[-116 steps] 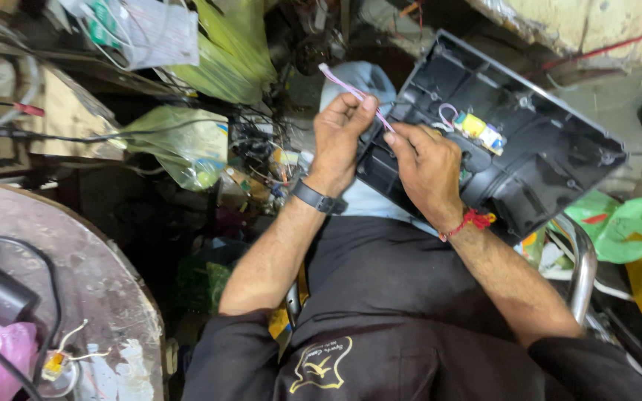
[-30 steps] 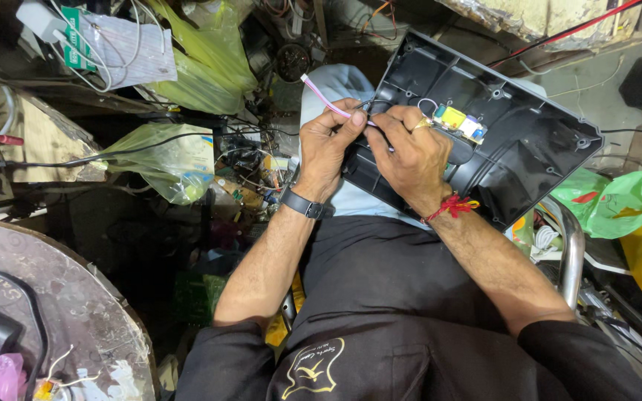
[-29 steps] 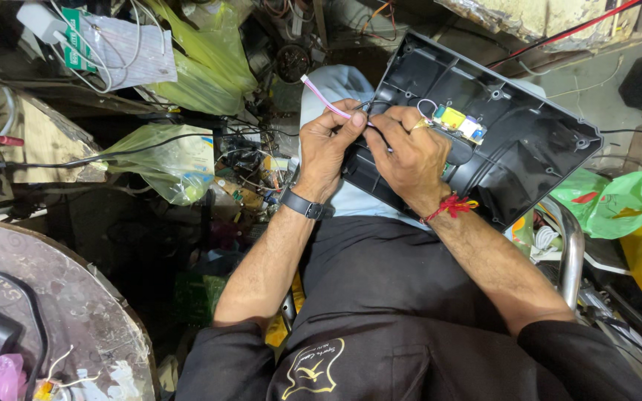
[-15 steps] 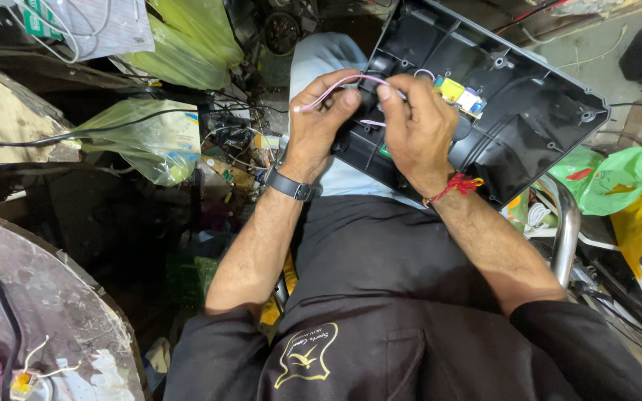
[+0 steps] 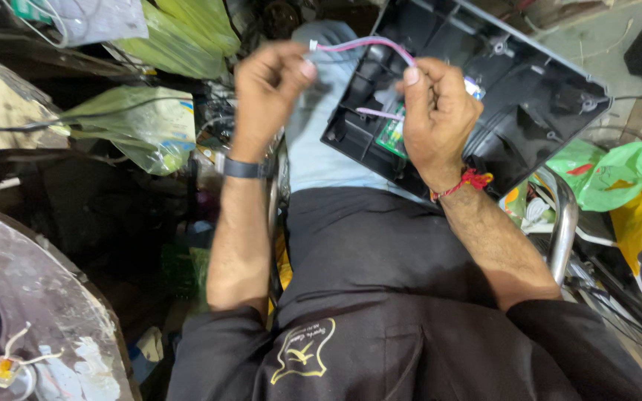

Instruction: The person is repairing an electronic device by manipulating wires and components inside a black plastic casing. They use pliers and a screwdriver to strip, twist, and secure wires connected to a circuit board.

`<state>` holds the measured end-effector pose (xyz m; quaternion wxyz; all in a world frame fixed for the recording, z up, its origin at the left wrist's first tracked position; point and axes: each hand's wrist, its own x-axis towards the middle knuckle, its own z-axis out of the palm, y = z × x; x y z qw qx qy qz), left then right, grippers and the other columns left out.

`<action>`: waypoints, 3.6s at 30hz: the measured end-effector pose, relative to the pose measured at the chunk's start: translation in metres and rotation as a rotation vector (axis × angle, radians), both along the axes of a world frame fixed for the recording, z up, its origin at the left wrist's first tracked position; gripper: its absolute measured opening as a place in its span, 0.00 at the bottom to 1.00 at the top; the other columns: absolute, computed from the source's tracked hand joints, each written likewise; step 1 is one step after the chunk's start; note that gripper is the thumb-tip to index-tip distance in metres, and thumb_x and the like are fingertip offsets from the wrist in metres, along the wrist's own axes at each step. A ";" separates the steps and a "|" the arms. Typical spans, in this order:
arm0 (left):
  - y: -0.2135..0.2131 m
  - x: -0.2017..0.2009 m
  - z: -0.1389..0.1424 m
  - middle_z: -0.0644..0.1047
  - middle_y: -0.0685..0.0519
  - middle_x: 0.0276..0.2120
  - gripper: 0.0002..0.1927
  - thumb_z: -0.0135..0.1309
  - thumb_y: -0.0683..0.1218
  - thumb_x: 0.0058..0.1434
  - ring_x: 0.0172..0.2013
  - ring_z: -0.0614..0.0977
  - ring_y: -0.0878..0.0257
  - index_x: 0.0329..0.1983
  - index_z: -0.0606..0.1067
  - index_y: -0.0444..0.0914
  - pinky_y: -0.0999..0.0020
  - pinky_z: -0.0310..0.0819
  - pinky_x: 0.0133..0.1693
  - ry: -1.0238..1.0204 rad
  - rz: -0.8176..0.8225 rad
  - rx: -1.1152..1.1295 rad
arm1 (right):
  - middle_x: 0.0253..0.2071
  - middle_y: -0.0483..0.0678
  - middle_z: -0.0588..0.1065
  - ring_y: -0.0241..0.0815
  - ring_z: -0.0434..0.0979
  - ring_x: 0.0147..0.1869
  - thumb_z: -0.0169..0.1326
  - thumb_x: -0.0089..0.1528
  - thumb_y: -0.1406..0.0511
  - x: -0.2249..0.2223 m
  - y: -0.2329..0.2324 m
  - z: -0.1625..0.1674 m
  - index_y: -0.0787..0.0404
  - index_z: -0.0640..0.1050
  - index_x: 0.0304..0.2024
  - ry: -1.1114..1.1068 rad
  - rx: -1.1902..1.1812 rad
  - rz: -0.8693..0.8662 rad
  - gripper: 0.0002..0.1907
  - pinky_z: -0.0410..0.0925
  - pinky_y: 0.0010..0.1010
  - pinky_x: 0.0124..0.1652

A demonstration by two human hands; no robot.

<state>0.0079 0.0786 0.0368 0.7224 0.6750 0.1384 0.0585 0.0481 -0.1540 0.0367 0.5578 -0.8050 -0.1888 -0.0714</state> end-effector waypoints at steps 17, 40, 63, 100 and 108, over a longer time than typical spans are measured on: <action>0.020 -0.003 0.008 0.76 0.37 0.47 0.26 0.61 0.34 0.55 0.51 0.75 0.50 0.58 0.71 0.30 0.56 0.73 0.53 -0.245 0.053 1.009 | 0.36 0.51 0.83 0.29 0.78 0.34 0.56 0.77 0.68 0.005 -0.011 -0.004 0.69 0.75 0.50 0.012 0.054 0.036 0.08 0.67 0.18 0.31; -0.059 -0.057 0.017 0.75 0.35 0.54 0.30 0.56 0.38 0.60 0.56 0.77 0.41 0.67 0.66 0.30 0.55 0.72 0.56 0.161 -0.314 0.582 | 0.35 0.53 0.81 0.31 0.70 0.26 0.53 0.79 0.66 0.021 -0.055 -0.001 0.70 0.73 0.53 0.134 0.316 0.087 0.10 0.63 0.21 0.27; -0.083 -0.061 -0.033 0.71 0.45 0.59 0.35 0.49 0.31 0.54 0.63 0.74 0.56 0.70 0.64 0.29 0.65 0.65 0.69 -0.044 -0.073 0.146 | 0.31 0.59 0.76 0.38 0.64 0.21 0.53 0.79 0.66 0.038 -0.086 0.021 0.67 0.69 0.46 0.076 0.467 -0.063 0.10 0.57 0.24 0.23; -0.083 -0.059 -0.033 0.70 0.41 0.59 0.39 0.69 0.39 0.59 0.63 0.76 0.49 0.69 0.62 0.28 0.60 0.71 0.68 -0.093 -0.104 0.421 | 0.33 0.57 0.78 0.36 0.69 0.24 0.52 0.81 0.67 0.031 -0.089 -0.014 0.67 0.69 0.50 0.072 0.266 -0.058 0.09 0.60 0.23 0.26; -0.086 -0.059 -0.037 0.70 0.41 0.60 0.39 0.68 0.38 0.60 0.63 0.77 0.50 0.70 0.62 0.28 0.60 0.72 0.68 -0.119 -0.102 0.421 | 0.35 0.57 0.78 0.37 0.71 0.26 0.52 0.81 0.67 0.033 -0.093 -0.020 0.68 0.70 0.52 0.080 0.304 -0.047 0.08 0.62 0.24 0.27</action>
